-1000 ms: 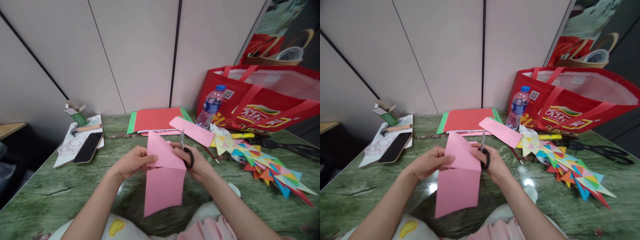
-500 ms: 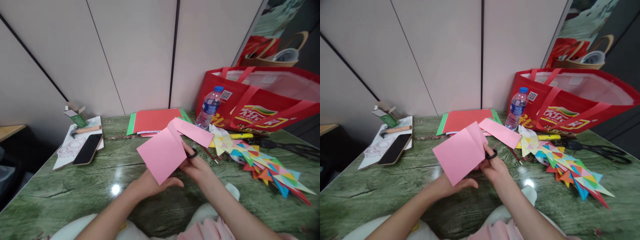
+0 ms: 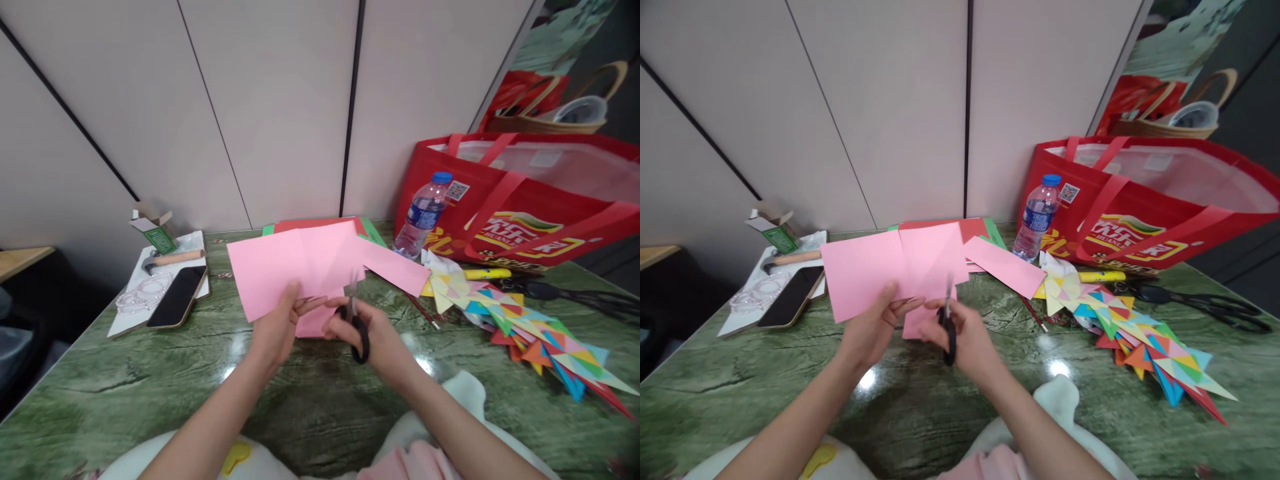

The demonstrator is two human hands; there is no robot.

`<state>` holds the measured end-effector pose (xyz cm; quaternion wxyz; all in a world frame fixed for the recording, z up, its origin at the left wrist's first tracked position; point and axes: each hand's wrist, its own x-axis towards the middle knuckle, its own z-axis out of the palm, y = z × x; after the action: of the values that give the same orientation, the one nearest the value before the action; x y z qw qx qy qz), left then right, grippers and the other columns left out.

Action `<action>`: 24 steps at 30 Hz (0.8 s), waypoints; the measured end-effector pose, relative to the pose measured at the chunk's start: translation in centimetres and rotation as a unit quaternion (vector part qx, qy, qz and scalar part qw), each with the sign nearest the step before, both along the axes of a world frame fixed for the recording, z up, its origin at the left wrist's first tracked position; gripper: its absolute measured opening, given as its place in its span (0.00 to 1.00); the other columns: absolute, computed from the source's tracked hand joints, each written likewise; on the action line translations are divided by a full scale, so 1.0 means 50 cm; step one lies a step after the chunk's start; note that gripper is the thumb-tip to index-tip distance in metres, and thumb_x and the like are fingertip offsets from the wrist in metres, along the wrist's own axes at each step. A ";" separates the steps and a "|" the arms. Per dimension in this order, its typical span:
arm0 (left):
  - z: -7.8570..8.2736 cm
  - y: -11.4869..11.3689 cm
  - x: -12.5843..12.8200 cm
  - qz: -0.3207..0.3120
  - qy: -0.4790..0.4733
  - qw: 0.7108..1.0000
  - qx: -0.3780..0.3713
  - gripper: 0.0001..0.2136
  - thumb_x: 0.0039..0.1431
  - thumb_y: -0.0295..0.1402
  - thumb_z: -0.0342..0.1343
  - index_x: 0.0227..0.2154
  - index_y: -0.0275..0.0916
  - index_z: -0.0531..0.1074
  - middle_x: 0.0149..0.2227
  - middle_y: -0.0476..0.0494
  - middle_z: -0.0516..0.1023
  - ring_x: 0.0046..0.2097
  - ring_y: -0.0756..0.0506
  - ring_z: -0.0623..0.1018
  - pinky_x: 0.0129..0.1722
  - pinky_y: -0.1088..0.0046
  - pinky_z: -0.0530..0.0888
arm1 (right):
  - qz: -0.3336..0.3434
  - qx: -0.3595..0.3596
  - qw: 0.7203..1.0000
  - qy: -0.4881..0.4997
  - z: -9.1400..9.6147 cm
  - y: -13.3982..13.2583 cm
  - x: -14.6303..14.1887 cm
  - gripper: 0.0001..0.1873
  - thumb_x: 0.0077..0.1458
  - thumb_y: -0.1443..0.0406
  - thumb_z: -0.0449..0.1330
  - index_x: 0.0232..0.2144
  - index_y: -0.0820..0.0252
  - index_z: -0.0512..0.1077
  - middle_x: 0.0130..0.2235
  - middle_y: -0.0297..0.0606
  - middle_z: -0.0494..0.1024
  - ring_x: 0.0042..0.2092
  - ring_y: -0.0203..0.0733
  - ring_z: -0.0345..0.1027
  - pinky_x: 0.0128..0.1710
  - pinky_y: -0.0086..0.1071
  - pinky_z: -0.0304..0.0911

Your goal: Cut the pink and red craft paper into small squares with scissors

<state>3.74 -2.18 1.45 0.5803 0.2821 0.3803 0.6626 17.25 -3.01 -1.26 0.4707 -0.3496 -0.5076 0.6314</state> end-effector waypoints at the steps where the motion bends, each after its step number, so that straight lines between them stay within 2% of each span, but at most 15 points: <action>1: 0.002 0.002 -0.004 0.007 -0.008 1.000 0.000 0.17 0.43 0.32 0.62 0.38 0.35 0.70 0.29 0.48 0.76 0.31 0.45 0.78 0.39 0.62 0.74 | 0.055 -0.002 0.998 -0.017 0.004 -0.007 -0.003 0.21 0.38 0.59 0.67 0.34 0.60 0.66 0.24 0.31 0.73 0.26 0.35 0.66 0.28 0.29 0.60; 4: 0.005 0.004 -0.009 0.018 -0.015 0.999 0.022 0.18 0.44 0.33 0.62 0.40 0.36 0.69 0.33 0.45 0.78 0.33 0.45 0.78 0.43 0.58 0.72 | 0.141 -0.026 0.989 -0.020 0.015 -0.027 -0.010 0.22 0.36 0.58 0.68 0.32 0.59 0.64 0.26 0.31 0.73 0.26 0.33 0.63 0.27 0.27 0.58; 8: 0.008 0.002 -0.007 0.022 -0.017 0.999 0.041 0.20 0.45 0.32 0.61 0.43 0.38 0.68 0.40 0.42 0.77 0.39 0.43 0.77 0.44 0.56 0.72 | 0.180 -0.047 0.982 -0.025 0.021 -0.036 -0.012 0.20 0.36 0.58 0.67 0.31 0.60 0.66 0.28 0.33 0.73 0.28 0.34 0.63 0.29 0.28 0.58; 11: 0.010 -0.003 -0.001 0.014 -0.014 0.999 0.046 0.21 0.45 0.30 0.61 0.45 0.39 0.66 0.42 0.42 0.76 0.42 0.42 0.76 0.45 0.56 0.72 | 0.167 -0.054 0.984 -0.025 0.022 -0.033 -0.010 0.22 0.37 0.56 0.67 0.33 0.61 0.67 0.27 0.32 0.70 0.27 0.33 0.60 0.28 0.27 0.56; 16: 0.006 -0.010 0.004 0.012 0.007 0.999 0.038 0.21 0.45 0.31 0.60 0.45 0.39 0.67 0.41 0.43 0.76 0.43 0.42 0.75 0.46 0.57 0.71 | 0.145 -0.051 0.988 -0.026 0.028 -0.030 -0.010 0.25 0.32 0.53 0.68 0.30 0.61 0.67 0.25 0.29 0.66 0.26 0.32 0.57 0.26 0.26 0.53; 20: -0.017 -0.016 0.001 0.022 0.062 0.998 -0.015 0.16 0.46 0.36 0.59 0.39 0.37 0.71 0.37 0.41 0.78 0.39 0.42 0.77 0.44 0.63 0.72 | 0.147 -0.050 0.987 -0.028 0.033 -0.030 -0.011 0.25 0.32 0.52 0.67 0.30 0.60 0.66 0.25 0.28 0.64 0.26 0.32 0.55 0.26 0.26 0.52; 24: -0.039 -0.020 0.000 0.051 0.117 0.990 -0.051 0.14 0.43 0.38 0.61 0.32 0.35 0.73 0.30 0.40 0.79 0.35 0.42 0.78 0.41 0.64 0.72 | 0.144 -0.039 0.989 -0.016 0.035 -0.029 -0.012 0.23 0.34 0.53 0.67 0.29 0.61 0.66 0.25 0.29 0.63 0.26 0.32 0.54 0.26 0.26 0.51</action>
<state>3.73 -3.19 -0.51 0.5107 0.3079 0.4933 0.6333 16.64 -4.45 0.48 0.3527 -0.3011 -0.5349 0.7063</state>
